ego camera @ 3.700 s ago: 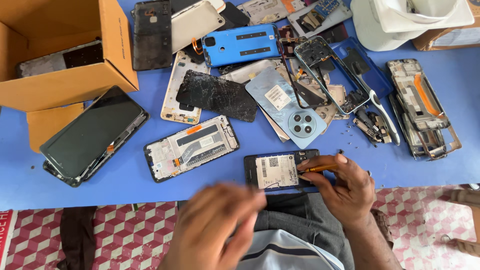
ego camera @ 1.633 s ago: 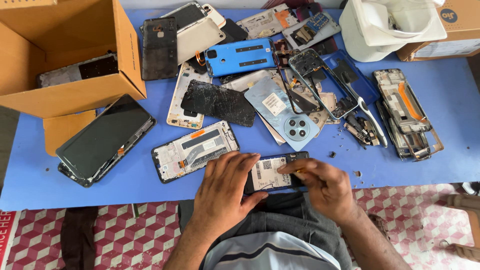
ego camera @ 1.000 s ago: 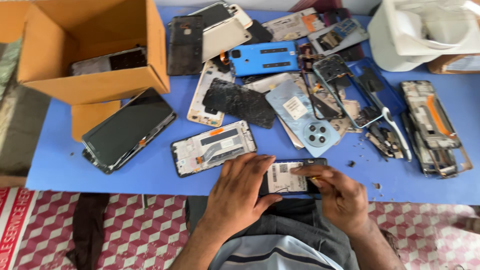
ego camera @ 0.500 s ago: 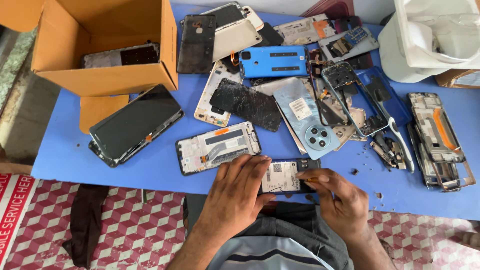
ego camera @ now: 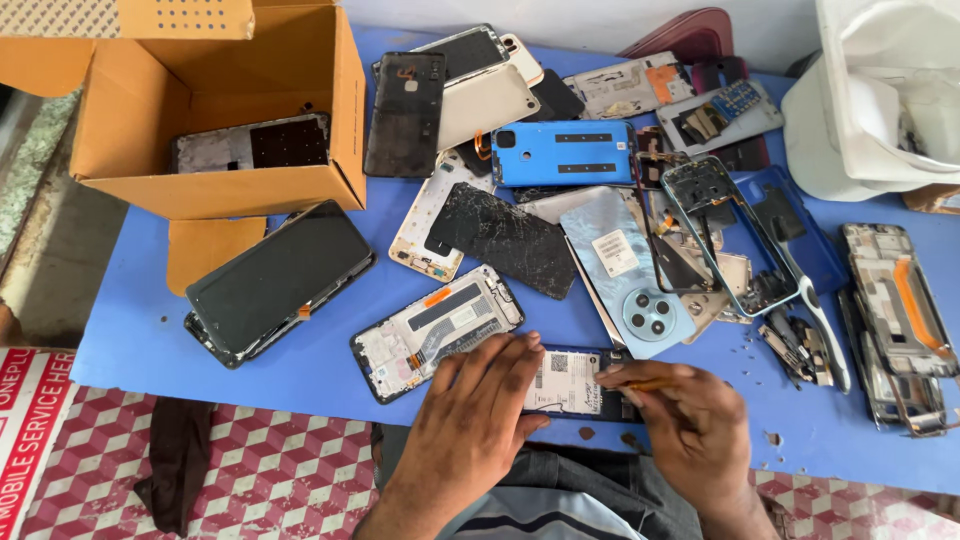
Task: The person uses a screwdriver to remove screws from the back of a smartphone. They then pick up and inspect several other disassembled phone parts and casings on the table before returning to the initial device to continue unscrewing.
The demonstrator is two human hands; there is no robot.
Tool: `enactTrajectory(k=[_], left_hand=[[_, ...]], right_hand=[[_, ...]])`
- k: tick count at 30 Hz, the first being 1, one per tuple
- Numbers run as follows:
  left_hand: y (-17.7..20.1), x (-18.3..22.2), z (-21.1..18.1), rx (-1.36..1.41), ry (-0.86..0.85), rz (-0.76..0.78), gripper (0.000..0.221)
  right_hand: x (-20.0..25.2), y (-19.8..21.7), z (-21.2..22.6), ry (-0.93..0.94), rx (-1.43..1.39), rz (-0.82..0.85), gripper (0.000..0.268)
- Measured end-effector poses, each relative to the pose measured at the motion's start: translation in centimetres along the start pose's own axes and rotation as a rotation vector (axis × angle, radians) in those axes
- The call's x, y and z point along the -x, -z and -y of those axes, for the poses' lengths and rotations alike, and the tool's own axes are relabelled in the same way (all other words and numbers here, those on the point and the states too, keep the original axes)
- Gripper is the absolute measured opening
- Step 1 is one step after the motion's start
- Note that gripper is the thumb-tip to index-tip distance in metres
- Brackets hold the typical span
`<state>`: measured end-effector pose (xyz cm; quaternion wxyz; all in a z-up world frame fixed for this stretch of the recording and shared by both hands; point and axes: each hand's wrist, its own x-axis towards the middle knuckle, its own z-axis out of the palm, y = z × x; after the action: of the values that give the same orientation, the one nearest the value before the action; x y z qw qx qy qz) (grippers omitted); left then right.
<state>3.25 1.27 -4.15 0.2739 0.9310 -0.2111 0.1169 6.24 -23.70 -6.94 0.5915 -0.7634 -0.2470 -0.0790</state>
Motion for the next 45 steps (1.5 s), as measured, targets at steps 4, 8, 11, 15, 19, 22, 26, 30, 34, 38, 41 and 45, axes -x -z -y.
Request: enactTrajectory(k=[4, 8, 11, 15, 19, 22, 26, 30, 34, 38, 41, 45], left_hand=[[0.5, 0.5, 0.4, 0.065, -0.037, -0.035, 0.069], [1.9, 0.8, 1.5, 0.076, 0.014, -0.171, 0.065], [3.6, 0.4, 3.0, -0.104, 0.121, -0.148, 0.064], [5.0, -0.7, 4.0, -0.229, 0.214, -0.009, 0.075], [5.2, -0.8, 4.4, -0.236, 0.258, 0.053, 0.073], [5.4, -0.3, 4.8, -0.242, 0.216, 0.016, 0.074], [6.0, 0.5, 5.4, -0.133, 0.266, -0.039, 0.078], [6.5, 0.8, 5.8, -0.195, 0.365, -0.028, 0.077], [6.8, 1.0, 5.8, -0.272, 0.402, 0.001, 0.077], [7.7, 0.6, 5.8, -0.344, 0.306, -0.03, 0.073], [8.1, -0.6, 5.4, -0.272, 0.223, -0.145, 0.066], [6.3, -4.5, 5.8, -0.236, 0.187, -0.153, 0.046]], right_hand=[[0.0, 0.3, 0.0, -0.017, -0.174, -0.094, 0.068], [0.0, 0.5, 0.1, -0.183, -0.182, -0.245, 0.074], [-0.1, 0.3, 0.1, -0.202, -0.155, -0.263, 0.072], [-0.5, 0.0, 0.4, -0.258, -0.166, -0.285, 0.071], [-0.2, -0.1, 0.5, -0.318, -0.155, -0.321, 0.071], [-0.1, -0.1, 0.3, -0.315, -0.17, -0.33, 0.071], [-0.1, -0.1, -0.1, -0.271, -0.226, -0.335, 0.071], [0.1, -0.1, -0.3, -0.277, -0.207, -0.34, 0.069], [0.4, -0.1, -0.5, -0.264, -0.171, -0.341, 0.069], [0.7, -0.1, -0.9, -0.239, -0.126, -0.326, 0.069], [0.4, 0.3, -1.4, -0.221, -0.105, -0.312, 0.069], [0.6, 0.2, -1.5, -0.245, -0.042, -0.341, 0.068]])
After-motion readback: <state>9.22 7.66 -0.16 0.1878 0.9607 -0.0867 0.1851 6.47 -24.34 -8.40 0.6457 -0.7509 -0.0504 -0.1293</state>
